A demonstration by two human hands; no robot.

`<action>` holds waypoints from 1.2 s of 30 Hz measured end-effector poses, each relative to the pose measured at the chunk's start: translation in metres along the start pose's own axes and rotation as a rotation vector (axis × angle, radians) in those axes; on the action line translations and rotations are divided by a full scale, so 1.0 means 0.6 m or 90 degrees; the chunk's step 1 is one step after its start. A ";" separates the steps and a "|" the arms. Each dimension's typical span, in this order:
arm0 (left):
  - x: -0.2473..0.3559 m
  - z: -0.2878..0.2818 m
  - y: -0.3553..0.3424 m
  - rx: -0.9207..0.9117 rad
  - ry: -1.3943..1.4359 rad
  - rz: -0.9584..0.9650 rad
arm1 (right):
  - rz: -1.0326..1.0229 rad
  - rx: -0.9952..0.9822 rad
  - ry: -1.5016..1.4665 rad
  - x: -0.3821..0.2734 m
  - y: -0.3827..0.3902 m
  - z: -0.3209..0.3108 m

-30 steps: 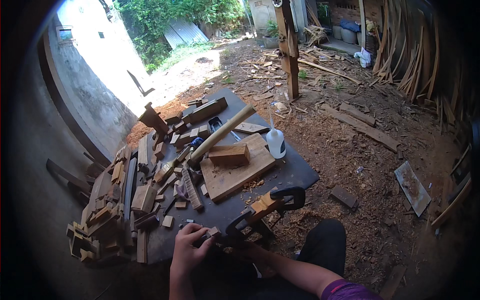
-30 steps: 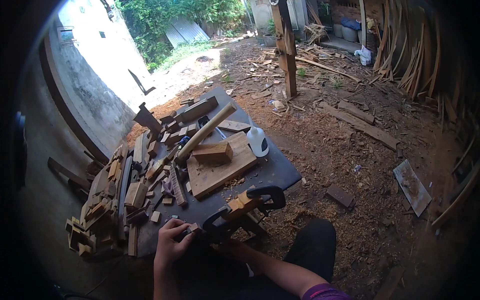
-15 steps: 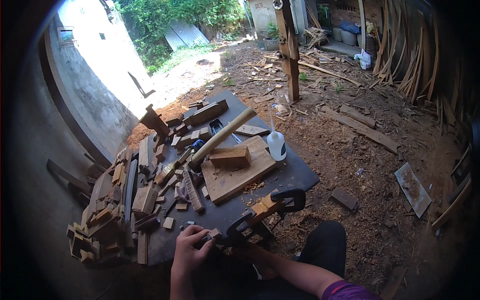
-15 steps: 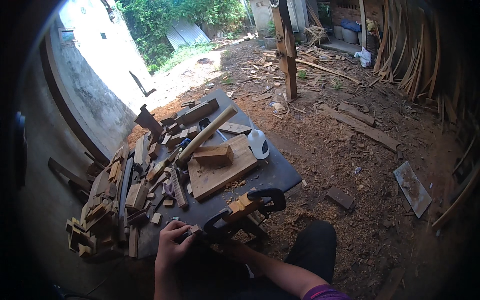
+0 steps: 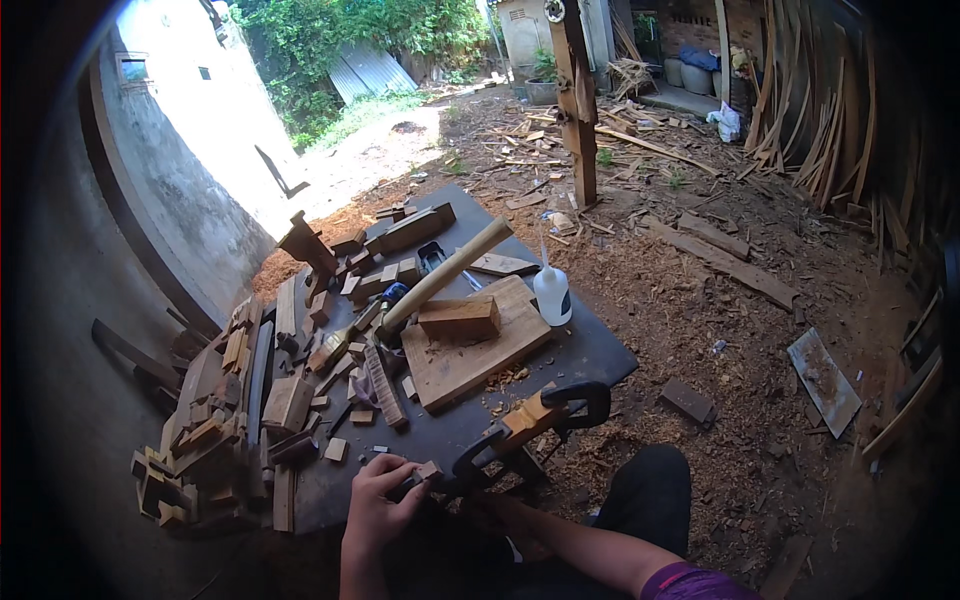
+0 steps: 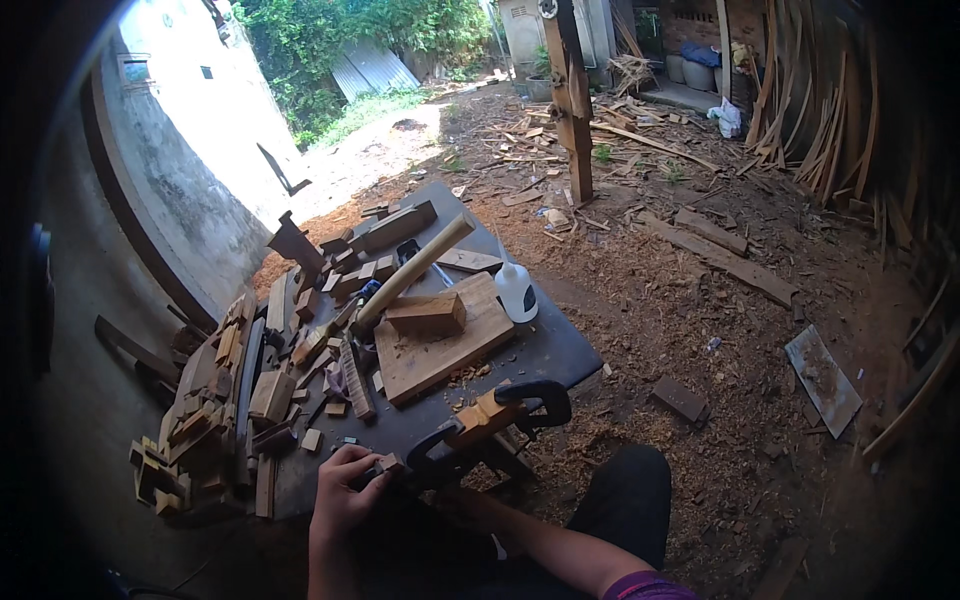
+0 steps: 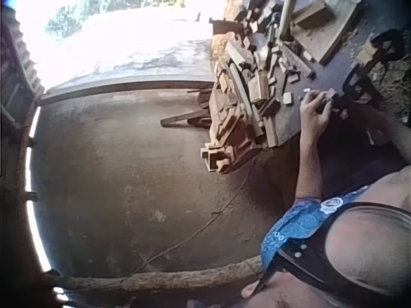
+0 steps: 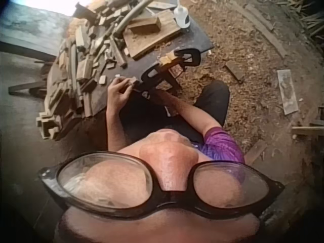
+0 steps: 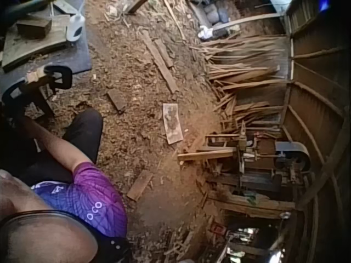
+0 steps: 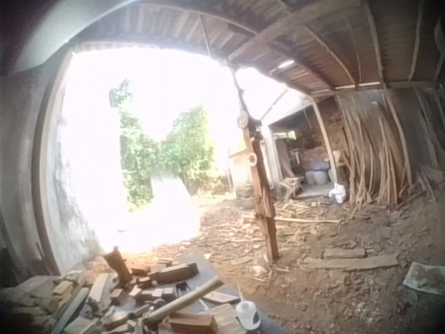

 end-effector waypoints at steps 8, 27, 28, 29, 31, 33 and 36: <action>0.001 -0.002 -0.001 -0.009 0.008 0.009 | 0.069 -0.095 -0.222 -0.015 0.005 0.046; -0.005 -0.001 -0.002 -0.011 0.028 0.025 | 0.020 -0.118 0.095 -0.091 0.005 0.034; -0.005 -0.001 -0.002 -0.011 0.028 0.023 | 0.025 -0.117 0.099 -0.107 0.022 0.047; -0.007 -0.002 -0.001 -0.010 0.027 0.020 | -0.160 -0.050 0.265 -0.166 0.046 0.055; -0.012 -0.003 0.000 -0.006 0.033 0.014 | -0.344 0.018 0.433 -0.212 0.074 0.062; -0.013 -0.003 0.000 -0.003 0.039 0.010 | -0.325 0.037 0.485 -0.195 0.065 0.045; -0.016 -0.002 0.000 -0.005 0.045 0.009 | -0.296 0.066 0.559 -0.161 0.047 0.019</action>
Point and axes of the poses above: each hand's wrist, its own y-axis away from the middle knuckle, its own z-axis out of the palm, x = y × z, the point moved 9 cm from there along -y, towards the middle knuckle, and after that the axes turned 14 degrees about y, right-handed, at the moved point
